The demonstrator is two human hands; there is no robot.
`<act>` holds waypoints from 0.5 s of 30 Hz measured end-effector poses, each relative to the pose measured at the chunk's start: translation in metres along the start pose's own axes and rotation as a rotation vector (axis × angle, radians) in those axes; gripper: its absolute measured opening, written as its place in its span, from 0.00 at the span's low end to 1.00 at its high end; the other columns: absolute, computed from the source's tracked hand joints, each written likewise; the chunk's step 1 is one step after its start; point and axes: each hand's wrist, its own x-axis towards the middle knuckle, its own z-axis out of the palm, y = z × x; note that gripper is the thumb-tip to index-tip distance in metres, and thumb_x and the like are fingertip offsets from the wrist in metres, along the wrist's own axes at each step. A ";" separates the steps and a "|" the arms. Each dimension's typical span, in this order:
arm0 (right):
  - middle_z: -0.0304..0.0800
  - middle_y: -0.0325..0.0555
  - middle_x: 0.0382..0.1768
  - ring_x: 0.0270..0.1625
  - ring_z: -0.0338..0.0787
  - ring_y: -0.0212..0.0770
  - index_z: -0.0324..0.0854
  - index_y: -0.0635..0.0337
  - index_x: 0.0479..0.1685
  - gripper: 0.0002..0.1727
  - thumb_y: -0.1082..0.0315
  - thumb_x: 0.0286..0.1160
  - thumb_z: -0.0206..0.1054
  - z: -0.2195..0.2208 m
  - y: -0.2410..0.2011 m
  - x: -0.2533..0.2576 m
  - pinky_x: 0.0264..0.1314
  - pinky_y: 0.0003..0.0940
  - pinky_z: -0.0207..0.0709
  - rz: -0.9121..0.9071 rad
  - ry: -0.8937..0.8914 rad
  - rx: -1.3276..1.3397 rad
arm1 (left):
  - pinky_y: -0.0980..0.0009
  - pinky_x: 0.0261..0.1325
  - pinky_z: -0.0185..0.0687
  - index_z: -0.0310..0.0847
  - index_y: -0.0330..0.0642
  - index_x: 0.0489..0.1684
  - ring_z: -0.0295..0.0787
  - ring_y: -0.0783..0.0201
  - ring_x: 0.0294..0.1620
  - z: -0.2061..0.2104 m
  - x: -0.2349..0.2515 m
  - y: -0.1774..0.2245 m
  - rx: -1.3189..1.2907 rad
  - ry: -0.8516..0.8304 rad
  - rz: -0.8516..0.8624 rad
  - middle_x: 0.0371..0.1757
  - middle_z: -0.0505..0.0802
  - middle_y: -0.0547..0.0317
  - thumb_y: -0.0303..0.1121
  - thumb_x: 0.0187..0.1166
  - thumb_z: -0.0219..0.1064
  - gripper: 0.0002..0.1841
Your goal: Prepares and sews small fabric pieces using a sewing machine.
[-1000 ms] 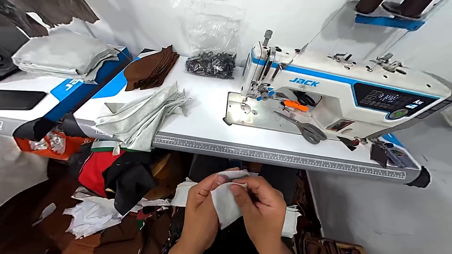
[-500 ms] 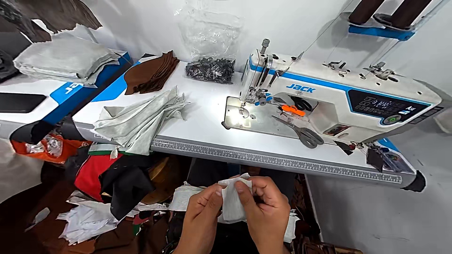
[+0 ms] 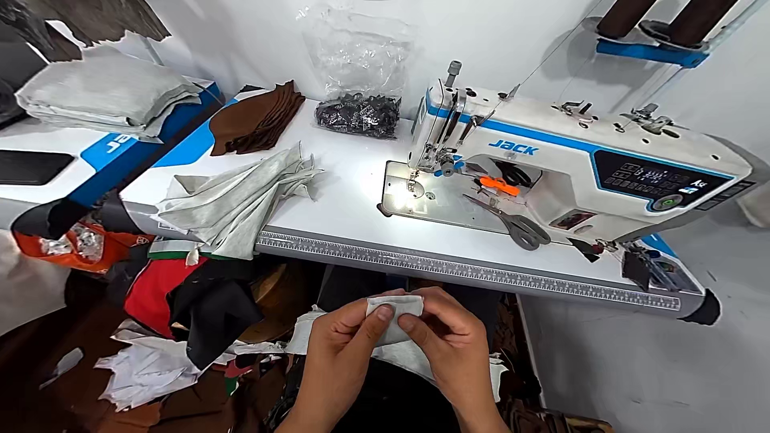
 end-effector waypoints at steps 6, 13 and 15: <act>0.95 0.46 0.41 0.43 0.92 0.34 0.96 0.61 0.43 0.08 0.67 0.75 0.75 0.000 0.001 0.001 0.46 0.24 0.88 -0.037 0.096 -0.022 | 0.76 0.46 0.92 0.95 0.37 0.45 0.95 0.70 0.39 -0.002 0.001 -0.002 0.109 0.045 0.060 0.42 0.98 0.55 0.29 0.78 0.73 0.07; 0.90 0.39 0.28 0.30 0.87 0.27 0.91 0.62 0.32 0.07 0.68 0.72 0.77 0.000 0.002 0.001 0.34 0.20 0.84 -0.015 0.151 -0.067 | 0.76 0.35 0.90 0.94 0.39 0.36 0.92 0.71 0.28 -0.004 0.002 -0.008 0.148 0.109 0.022 0.31 0.95 0.57 0.31 0.76 0.75 0.06; 0.90 0.39 0.27 0.27 0.88 0.27 0.90 0.62 0.31 0.05 0.69 0.70 0.78 0.003 0.004 0.001 0.31 0.19 0.85 -0.080 0.205 -0.172 | 0.77 0.36 0.91 0.94 0.38 0.35 0.92 0.70 0.29 -0.001 0.004 -0.009 0.192 0.141 0.056 0.32 0.96 0.58 0.30 0.75 0.76 0.05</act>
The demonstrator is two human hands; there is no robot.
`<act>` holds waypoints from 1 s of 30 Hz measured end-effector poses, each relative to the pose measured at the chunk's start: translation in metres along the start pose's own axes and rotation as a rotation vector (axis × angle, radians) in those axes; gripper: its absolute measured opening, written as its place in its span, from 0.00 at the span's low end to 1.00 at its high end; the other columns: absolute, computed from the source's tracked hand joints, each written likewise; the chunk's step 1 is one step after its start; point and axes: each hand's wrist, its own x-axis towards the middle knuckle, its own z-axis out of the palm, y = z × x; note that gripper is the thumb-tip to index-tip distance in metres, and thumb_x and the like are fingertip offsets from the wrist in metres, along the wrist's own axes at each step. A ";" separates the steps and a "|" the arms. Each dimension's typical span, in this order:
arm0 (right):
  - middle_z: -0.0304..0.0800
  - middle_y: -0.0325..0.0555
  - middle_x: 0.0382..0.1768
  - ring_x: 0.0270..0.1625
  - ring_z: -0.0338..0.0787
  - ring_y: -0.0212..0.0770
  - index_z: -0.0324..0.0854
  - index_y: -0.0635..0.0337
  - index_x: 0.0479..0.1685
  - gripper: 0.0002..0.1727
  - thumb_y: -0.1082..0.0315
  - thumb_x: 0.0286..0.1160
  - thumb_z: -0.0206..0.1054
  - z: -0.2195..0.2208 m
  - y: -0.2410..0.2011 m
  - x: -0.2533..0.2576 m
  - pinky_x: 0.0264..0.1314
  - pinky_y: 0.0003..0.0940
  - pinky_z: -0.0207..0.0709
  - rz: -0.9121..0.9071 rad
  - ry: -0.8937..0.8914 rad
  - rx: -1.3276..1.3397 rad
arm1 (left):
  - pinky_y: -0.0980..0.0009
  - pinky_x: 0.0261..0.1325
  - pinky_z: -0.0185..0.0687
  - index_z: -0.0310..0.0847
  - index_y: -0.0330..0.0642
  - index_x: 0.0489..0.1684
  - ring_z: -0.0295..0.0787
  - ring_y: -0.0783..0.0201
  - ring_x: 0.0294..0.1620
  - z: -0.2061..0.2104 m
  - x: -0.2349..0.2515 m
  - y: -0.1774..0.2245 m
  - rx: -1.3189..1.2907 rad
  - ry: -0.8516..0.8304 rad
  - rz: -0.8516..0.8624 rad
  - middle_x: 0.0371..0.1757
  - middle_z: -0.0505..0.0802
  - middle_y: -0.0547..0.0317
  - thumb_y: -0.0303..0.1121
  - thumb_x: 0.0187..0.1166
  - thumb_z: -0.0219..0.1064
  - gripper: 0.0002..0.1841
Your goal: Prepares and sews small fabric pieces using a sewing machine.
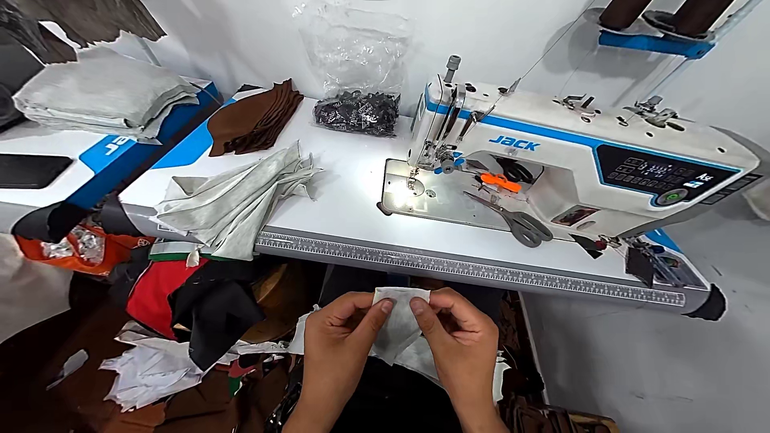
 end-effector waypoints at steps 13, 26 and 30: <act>0.93 0.41 0.32 0.31 0.91 0.26 0.93 0.64 0.33 0.04 0.71 0.64 0.77 0.009 -0.002 -0.010 0.32 0.18 0.88 -0.249 0.070 -0.300 | 0.78 0.41 0.90 0.91 0.43 0.31 0.92 0.72 0.38 0.008 -0.003 -0.011 0.385 0.109 0.369 0.35 0.94 0.64 0.32 0.74 0.76 0.05; 0.96 0.45 0.38 0.36 0.93 0.27 0.93 0.67 0.39 0.06 0.74 0.68 0.73 0.011 -0.008 -0.014 0.36 0.19 0.90 -0.182 0.006 -0.222 | 0.79 0.44 0.89 0.93 0.42 0.36 0.92 0.73 0.41 0.008 -0.005 -0.011 0.415 0.025 0.367 0.39 0.95 0.63 0.34 0.77 0.74 0.06; 0.95 0.48 0.45 0.43 0.95 0.30 0.91 0.72 0.49 0.14 0.70 0.80 0.63 0.003 -0.017 -0.013 0.42 0.23 0.92 -0.054 -0.151 -0.189 | 0.78 0.51 0.89 0.93 0.40 0.45 0.91 0.71 0.49 0.007 -0.007 -0.009 0.539 -0.044 0.361 0.47 0.94 0.58 0.38 0.76 0.75 0.11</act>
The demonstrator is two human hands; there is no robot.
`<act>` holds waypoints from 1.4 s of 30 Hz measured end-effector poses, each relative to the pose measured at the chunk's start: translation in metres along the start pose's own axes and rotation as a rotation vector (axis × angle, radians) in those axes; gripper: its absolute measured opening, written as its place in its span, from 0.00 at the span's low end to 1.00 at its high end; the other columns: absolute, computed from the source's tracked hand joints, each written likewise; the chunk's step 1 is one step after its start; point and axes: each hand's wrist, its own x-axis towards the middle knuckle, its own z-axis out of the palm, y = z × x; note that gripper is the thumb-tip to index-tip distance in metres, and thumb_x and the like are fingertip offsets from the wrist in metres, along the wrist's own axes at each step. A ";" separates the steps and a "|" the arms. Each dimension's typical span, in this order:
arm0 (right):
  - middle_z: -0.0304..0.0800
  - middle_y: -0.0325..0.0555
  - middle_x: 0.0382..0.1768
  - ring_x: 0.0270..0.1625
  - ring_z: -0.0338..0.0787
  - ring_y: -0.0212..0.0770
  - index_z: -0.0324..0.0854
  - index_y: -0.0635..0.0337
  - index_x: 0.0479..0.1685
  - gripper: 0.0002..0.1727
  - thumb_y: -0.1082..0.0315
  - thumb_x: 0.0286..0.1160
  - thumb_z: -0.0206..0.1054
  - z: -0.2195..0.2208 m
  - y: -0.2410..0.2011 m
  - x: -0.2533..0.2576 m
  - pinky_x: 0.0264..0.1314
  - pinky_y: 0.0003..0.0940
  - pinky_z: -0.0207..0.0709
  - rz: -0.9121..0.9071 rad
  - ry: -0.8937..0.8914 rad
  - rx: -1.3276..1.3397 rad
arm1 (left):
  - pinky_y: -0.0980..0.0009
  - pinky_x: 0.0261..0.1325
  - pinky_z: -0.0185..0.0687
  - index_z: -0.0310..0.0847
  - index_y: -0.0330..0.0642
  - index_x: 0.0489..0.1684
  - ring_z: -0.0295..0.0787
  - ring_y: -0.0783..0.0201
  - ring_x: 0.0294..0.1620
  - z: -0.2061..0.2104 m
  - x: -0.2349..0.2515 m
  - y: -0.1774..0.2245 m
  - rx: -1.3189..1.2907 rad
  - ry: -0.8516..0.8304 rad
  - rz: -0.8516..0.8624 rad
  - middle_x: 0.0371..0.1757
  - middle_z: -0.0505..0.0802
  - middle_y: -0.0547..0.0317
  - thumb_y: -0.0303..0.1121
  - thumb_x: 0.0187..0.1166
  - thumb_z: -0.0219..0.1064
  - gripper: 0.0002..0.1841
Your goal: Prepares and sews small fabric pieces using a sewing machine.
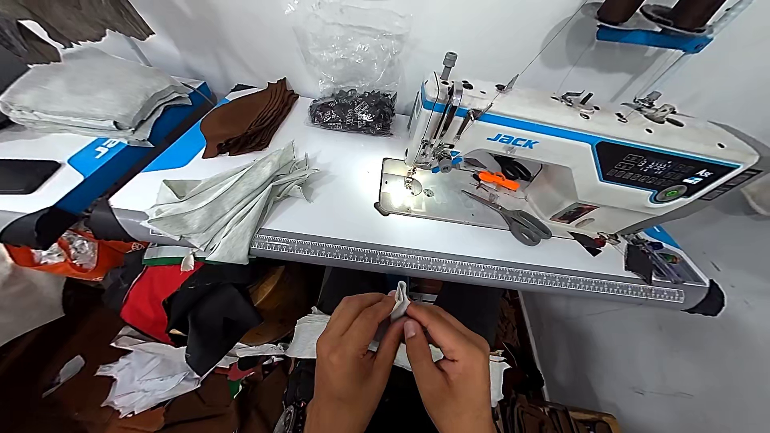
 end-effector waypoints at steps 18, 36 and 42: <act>0.91 0.26 0.38 0.35 0.88 0.23 0.93 0.42 0.50 0.17 0.46 0.70 0.78 -0.054 -0.005 0.073 0.31 0.19 0.82 0.064 -0.489 -0.125 | 0.76 0.44 0.90 0.93 0.39 0.41 0.92 0.70 0.38 -0.010 0.018 -0.005 -0.612 -0.185 -0.336 0.39 0.95 0.59 0.35 0.81 0.71 0.09; 0.90 0.46 0.58 0.61 0.87 0.45 0.93 0.57 0.40 0.12 0.60 0.82 0.68 -0.029 0.145 0.189 0.60 0.49 0.80 0.213 -0.226 -0.326 | 0.48 0.34 0.81 0.89 0.41 0.30 0.86 0.53 0.32 0.069 0.203 -0.096 0.344 -0.690 -0.059 0.29 0.88 0.54 0.41 0.85 0.66 0.16; 0.89 0.50 0.47 0.63 0.82 0.57 0.91 0.53 0.30 0.17 0.48 0.73 0.74 -0.024 0.197 0.226 0.64 0.66 0.69 0.189 -0.301 -0.691 | 0.47 0.56 0.79 0.86 0.42 0.19 0.81 0.46 0.60 0.120 0.213 -0.146 0.464 -0.635 0.061 0.46 0.87 0.50 0.39 0.78 0.69 0.16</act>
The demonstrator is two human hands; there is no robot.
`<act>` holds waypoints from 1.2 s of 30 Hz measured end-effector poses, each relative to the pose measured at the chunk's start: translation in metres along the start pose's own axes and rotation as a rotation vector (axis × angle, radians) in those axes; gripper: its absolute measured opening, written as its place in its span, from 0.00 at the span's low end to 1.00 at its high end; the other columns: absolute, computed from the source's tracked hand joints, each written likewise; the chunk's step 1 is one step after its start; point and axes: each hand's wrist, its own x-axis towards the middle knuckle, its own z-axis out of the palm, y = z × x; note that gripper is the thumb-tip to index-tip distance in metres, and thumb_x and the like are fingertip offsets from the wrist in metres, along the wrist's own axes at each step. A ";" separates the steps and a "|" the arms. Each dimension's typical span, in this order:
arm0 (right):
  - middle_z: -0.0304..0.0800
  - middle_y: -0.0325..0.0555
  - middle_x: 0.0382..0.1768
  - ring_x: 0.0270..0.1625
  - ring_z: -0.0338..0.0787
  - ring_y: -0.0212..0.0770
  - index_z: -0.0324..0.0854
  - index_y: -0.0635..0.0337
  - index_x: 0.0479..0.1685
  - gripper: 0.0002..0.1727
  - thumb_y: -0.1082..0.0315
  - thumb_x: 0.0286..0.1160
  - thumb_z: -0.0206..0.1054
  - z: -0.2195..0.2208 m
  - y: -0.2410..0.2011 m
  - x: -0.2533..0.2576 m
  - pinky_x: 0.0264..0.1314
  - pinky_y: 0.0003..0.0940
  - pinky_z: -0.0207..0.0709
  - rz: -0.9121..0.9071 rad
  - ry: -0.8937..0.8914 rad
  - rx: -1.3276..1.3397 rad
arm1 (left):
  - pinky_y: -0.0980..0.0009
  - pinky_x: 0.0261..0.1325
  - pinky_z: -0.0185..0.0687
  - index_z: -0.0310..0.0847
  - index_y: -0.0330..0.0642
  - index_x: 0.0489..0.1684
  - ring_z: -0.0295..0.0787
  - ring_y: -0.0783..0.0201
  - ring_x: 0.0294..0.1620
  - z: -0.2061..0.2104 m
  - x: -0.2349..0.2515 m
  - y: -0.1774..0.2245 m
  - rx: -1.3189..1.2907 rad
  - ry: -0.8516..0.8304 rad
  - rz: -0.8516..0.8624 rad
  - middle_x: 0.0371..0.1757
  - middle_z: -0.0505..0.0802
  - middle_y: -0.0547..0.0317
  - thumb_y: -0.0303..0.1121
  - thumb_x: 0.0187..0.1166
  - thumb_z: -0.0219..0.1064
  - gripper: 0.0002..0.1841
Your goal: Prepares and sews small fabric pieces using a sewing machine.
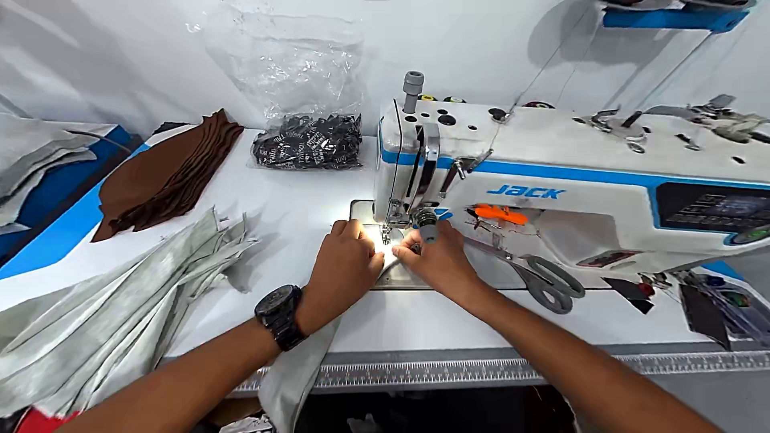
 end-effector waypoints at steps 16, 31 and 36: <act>0.92 0.49 0.51 0.62 0.86 0.52 0.91 0.54 0.48 0.23 0.43 0.71 0.72 0.014 0.012 0.014 0.66 0.64 0.71 0.031 -0.012 -0.101 | 0.51 0.63 0.75 0.89 0.56 0.19 0.77 0.53 0.68 0.008 0.010 -0.018 -0.014 0.041 0.002 0.53 0.86 0.60 0.46 0.74 0.64 0.15; 0.91 0.51 0.52 0.65 0.85 0.55 0.92 0.54 0.46 0.17 0.51 0.73 0.75 0.020 0.018 0.015 0.69 0.68 0.69 -0.008 -0.028 -0.150 | 0.53 0.60 0.75 0.85 0.55 0.17 0.77 0.55 0.67 0.008 0.013 -0.020 -0.036 0.053 -0.022 0.54 0.86 0.62 0.44 0.74 0.65 0.13; 0.91 0.51 0.52 0.65 0.85 0.56 0.92 0.55 0.46 0.15 0.53 0.74 0.75 0.018 0.016 0.017 0.70 0.68 0.68 0.020 -0.067 -0.186 | 0.53 0.61 0.76 0.89 0.55 0.25 0.77 0.55 0.67 0.007 0.015 -0.021 -0.039 0.060 -0.022 0.55 0.86 0.61 0.44 0.75 0.65 0.11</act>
